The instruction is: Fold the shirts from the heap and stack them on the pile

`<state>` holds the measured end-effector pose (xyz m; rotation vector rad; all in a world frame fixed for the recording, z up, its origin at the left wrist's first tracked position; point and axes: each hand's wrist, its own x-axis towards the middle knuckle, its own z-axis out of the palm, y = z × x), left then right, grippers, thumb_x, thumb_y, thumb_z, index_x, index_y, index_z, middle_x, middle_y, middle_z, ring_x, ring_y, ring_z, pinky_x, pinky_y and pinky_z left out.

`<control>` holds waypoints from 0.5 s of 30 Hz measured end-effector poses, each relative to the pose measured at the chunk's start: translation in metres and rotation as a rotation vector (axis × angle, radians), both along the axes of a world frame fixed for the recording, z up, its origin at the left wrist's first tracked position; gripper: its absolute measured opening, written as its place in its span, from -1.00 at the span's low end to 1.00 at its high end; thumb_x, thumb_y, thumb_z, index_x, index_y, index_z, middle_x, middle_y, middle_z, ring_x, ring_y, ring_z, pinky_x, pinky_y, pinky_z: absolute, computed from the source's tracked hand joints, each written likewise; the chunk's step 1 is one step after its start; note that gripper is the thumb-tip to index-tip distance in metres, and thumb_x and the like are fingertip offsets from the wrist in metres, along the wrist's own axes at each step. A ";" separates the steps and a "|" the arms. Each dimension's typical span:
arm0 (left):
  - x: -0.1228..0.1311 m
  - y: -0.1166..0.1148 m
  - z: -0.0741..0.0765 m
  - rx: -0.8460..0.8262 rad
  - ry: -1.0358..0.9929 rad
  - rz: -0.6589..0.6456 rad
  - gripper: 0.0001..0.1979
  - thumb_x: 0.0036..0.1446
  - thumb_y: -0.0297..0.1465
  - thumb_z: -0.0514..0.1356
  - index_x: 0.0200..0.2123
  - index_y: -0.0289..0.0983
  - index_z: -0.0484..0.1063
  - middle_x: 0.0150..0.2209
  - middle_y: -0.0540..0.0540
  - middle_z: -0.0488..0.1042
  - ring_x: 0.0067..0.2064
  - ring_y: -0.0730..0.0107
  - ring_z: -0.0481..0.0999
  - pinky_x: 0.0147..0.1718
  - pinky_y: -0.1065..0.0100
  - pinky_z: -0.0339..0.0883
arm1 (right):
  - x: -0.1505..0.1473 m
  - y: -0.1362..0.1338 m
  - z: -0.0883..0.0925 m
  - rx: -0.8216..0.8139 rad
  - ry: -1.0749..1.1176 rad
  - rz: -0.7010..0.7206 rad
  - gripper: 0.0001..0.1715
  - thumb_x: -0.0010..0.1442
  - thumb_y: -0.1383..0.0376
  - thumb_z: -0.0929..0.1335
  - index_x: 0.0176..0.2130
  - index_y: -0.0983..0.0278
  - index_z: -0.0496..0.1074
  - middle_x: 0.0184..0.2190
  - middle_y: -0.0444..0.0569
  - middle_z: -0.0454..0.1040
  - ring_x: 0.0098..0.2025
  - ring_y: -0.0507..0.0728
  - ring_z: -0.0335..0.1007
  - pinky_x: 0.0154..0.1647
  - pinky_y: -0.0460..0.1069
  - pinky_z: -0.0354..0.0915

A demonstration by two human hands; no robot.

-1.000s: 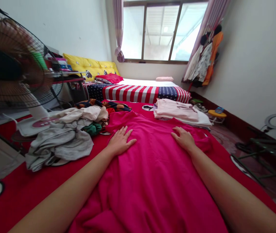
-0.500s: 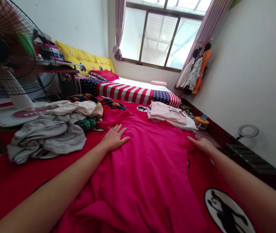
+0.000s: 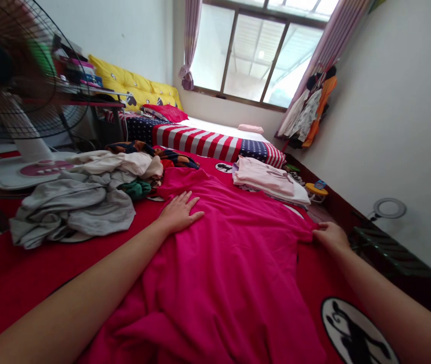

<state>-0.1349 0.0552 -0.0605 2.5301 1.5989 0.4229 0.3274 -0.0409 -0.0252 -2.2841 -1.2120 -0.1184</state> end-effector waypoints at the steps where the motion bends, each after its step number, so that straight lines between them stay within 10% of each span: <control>1: 0.000 0.000 0.001 -0.004 0.002 0.000 -0.25 0.17 0.10 -0.10 0.30 -0.20 0.11 0.36 -0.22 -0.07 0.37 0.10 -0.09 0.28 0.09 -0.20 | 0.001 -0.001 0.003 -0.047 -0.049 -0.054 -0.78 -0.19 0.35 0.39 -0.40 0.29 0.50 -0.49 0.08 0.51 -0.38 0.33 0.49 -0.40 0.16 0.37; 5: 0.001 -0.002 0.003 -0.020 0.011 0.006 -0.26 0.18 0.08 -0.09 0.30 -0.22 0.09 0.37 -0.23 -0.09 0.37 0.10 -0.11 0.28 0.09 -0.21 | -0.020 0.003 0.010 -0.053 -0.174 -0.060 -0.66 0.03 0.27 0.32 -0.16 0.29 0.48 -0.18 0.13 0.52 -0.16 0.30 0.46 -0.21 0.13 0.35; 11: -0.001 -0.002 0.003 -0.022 -0.014 -0.017 -0.28 0.20 0.07 -0.09 0.30 -0.21 0.10 0.36 -0.21 -0.08 0.37 0.10 -0.11 0.28 0.08 -0.20 | -0.063 0.011 -0.007 -0.096 -0.289 0.659 -0.61 0.22 0.11 0.25 -0.04 0.23 0.43 -0.10 0.04 0.47 -0.10 0.16 0.41 -0.03 0.03 0.29; 15: -0.005 0.001 0.003 -0.019 -0.047 -0.035 -0.32 0.22 0.04 -0.12 0.28 -0.22 0.14 0.36 -0.21 -0.04 0.37 0.11 -0.08 0.28 0.06 -0.17 | -0.055 0.005 -0.011 -0.258 -0.421 0.338 -0.61 0.25 0.17 0.21 -0.07 0.31 0.46 -0.10 0.19 0.43 -0.05 0.30 0.38 -0.06 0.14 0.29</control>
